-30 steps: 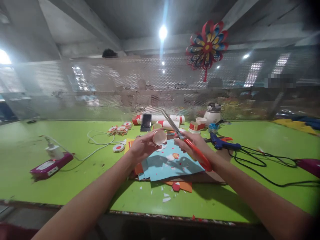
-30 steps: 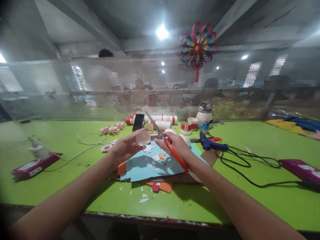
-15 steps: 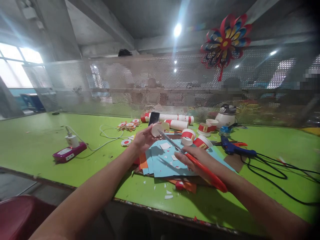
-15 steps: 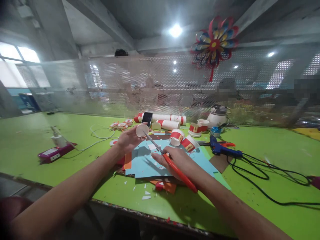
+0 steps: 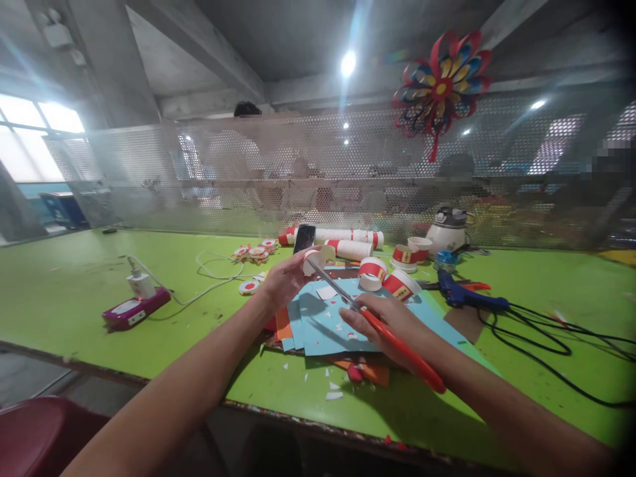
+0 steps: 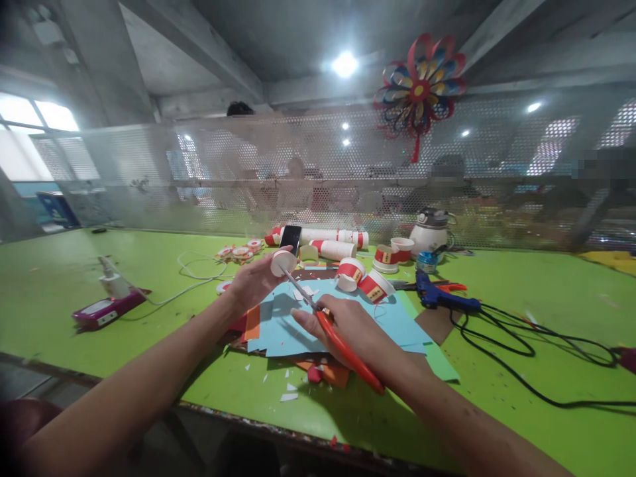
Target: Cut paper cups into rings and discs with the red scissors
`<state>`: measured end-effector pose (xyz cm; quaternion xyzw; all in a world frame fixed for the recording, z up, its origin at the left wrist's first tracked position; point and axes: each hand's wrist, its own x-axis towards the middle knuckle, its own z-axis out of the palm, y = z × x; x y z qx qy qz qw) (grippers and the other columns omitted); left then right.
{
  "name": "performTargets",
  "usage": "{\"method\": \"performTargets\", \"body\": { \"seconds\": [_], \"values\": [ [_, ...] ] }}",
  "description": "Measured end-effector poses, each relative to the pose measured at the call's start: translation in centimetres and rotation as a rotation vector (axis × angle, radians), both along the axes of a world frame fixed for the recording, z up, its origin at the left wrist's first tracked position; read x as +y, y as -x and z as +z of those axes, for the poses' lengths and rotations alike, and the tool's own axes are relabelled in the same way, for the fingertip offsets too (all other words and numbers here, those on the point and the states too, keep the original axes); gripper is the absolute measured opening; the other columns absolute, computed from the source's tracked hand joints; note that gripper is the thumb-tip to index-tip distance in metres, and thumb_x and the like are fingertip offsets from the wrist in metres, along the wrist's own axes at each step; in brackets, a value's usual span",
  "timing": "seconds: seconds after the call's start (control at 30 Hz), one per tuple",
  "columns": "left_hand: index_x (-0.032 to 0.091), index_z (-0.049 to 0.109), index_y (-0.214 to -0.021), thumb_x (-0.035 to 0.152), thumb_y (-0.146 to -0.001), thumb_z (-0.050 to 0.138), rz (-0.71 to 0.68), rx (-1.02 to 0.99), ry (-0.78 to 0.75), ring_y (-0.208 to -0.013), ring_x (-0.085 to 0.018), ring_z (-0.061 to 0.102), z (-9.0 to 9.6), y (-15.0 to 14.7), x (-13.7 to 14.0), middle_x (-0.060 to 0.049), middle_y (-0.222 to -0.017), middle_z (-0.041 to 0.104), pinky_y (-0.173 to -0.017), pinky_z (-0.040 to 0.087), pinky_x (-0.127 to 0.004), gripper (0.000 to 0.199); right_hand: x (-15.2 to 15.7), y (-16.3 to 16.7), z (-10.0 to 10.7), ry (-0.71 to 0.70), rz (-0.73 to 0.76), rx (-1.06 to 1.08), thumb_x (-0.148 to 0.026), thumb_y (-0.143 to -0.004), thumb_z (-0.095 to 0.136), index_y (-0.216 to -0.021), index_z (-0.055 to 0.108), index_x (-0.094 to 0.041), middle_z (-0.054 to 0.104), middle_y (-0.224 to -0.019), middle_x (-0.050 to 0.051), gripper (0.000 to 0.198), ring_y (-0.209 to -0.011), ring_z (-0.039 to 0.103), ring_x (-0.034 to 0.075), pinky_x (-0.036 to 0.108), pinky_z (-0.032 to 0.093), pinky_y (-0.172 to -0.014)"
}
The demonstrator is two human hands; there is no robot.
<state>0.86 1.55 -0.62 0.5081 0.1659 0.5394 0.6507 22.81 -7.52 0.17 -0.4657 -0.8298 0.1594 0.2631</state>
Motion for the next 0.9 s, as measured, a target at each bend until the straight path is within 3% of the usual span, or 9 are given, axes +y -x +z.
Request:
{"method": "performTargets", "body": {
  "seconds": [0.3, 0.9],
  "values": [
    [0.015, 0.065, -0.116, 0.032, -0.083, 0.058, -0.003, 0.019, -0.029, -0.099, -0.025, 0.057, -0.01, -0.1, 0.08, -0.01, -0.1, 0.068, -0.078, 0.042, -0.032, 0.038, 0.11, -0.18, -0.15, 0.017, -0.015, 0.034, -0.058, -0.089, 0.046, -0.071, 0.055, -0.021, 0.053, -0.058, 0.0, 0.042, -0.055, 0.05, 0.015, 0.027, 0.035, -0.052],
    [0.015, 0.067, -0.114, 0.032, -0.083, 0.058, 0.032, 0.071, -0.132, -0.073, -0.018, 0.052, 0.01, 0.16, 0.39, -0.009, -0.084, 0.065, -0.067, 0.039, -0.029, 0.036, 0.0, -0.19, -0.17, -0.022, -0.026, 0.025, -0.056, -0.089, 0.046, -0.079, 0.063, -0.02, 0.056, -0.059, 0.002, 0.041, -0.057, 0.049, 0.016, 0.028, 0.035, -0.052]
  ]
}}
